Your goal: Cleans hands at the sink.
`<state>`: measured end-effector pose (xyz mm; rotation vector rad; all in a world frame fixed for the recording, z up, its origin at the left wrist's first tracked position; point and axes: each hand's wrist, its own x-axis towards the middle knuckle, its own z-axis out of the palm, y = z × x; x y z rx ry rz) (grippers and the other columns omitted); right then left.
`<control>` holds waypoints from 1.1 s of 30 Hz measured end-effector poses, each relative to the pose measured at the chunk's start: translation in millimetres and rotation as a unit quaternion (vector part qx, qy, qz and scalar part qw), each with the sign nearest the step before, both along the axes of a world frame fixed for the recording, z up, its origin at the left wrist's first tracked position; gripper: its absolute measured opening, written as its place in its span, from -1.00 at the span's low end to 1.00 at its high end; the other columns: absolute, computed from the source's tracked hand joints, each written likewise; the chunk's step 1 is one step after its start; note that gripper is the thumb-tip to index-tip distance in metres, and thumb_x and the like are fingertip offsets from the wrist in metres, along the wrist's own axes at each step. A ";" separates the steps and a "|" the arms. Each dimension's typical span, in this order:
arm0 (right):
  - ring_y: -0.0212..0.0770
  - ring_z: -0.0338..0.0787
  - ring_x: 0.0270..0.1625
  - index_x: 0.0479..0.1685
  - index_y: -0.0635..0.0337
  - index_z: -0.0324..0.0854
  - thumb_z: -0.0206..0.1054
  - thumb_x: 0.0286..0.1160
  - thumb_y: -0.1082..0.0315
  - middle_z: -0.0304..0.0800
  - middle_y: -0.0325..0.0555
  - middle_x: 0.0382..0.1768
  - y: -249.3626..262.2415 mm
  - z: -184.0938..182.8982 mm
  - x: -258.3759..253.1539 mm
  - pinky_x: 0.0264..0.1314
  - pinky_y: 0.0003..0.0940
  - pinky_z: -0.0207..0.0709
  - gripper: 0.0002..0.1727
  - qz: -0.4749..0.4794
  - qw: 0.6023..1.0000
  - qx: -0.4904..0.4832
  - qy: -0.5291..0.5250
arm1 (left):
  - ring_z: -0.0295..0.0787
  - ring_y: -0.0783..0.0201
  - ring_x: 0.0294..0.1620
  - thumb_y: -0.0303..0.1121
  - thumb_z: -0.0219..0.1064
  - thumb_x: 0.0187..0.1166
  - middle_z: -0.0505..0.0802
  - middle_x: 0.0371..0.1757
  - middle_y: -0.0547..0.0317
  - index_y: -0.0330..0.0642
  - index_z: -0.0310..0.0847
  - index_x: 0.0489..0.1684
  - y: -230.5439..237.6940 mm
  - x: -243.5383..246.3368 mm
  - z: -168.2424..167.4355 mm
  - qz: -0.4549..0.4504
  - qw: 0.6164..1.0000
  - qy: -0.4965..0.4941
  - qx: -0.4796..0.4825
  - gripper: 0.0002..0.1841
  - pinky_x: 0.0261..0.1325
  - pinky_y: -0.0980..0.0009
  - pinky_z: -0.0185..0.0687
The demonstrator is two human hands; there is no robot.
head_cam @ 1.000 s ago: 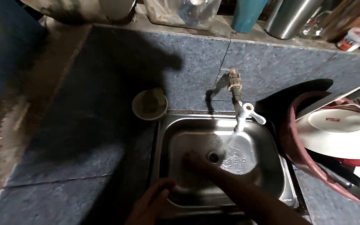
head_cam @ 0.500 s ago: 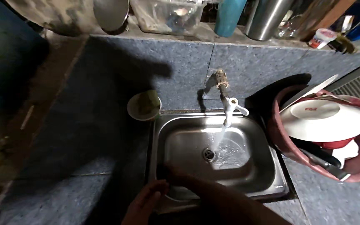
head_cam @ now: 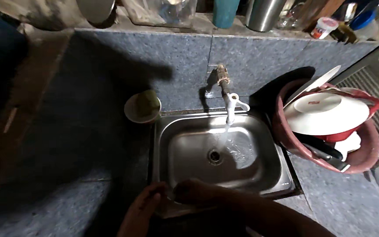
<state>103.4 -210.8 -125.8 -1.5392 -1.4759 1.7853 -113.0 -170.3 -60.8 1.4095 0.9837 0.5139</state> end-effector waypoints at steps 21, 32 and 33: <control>0.34 0.55 0.54 0.46 0.24 0.60 0.34 0.58 0.35 0.57 0.33 0.48 -101.6 -46.2 221.7 0.58 0.34 0.37 -0.54 0.019 0.899 -0.052 -0.434 | 0.79 0.41 0.14 -0.32 0.07 0.76 0.82 0.19 0.18 -0.34 0.56 0.37 19.2 21.7 -9.3 -0.072 0.997 0.007 -0.012 -0.63 0.28 0.40 0.73; 0.39 0.48 0.59 0.42 0.30 0.62 0.33 0.54 0.42 0.52 0.35 0.53 -93.4 -47.3 196.4 0.57 0.37 0.36 -0.55 -0.005 0.888 -0.056 -0.457 | 0.78 0.26 -0.12 -0.38 0.14 0.81 0.78 -0.01 -0.03 -0.40 0.46 0.35 38.1 303.8 -57.6 -0.073 0.934 -0.137 -0.323 -0.69 0.03 0.37 0.74; 0.46 0.38 0.64 0.49 0.33 0.55 0.33 0.53 0.43 0.38 0.40 0.62 -83.3 -47.6 205.4 0.55 0.39 0.37 -0.50 -0.031 0.869 -0.054 -0.491 | 0.78 0.27 -0.23 -0.37 0.11 0.82 0.78 -0.15 0.00 -0.41 0.51 0.25 38.6 314.4 -66.1 -0.059 0.935 -0.151 -0.315 -0.73 -0.03 0.36 0.76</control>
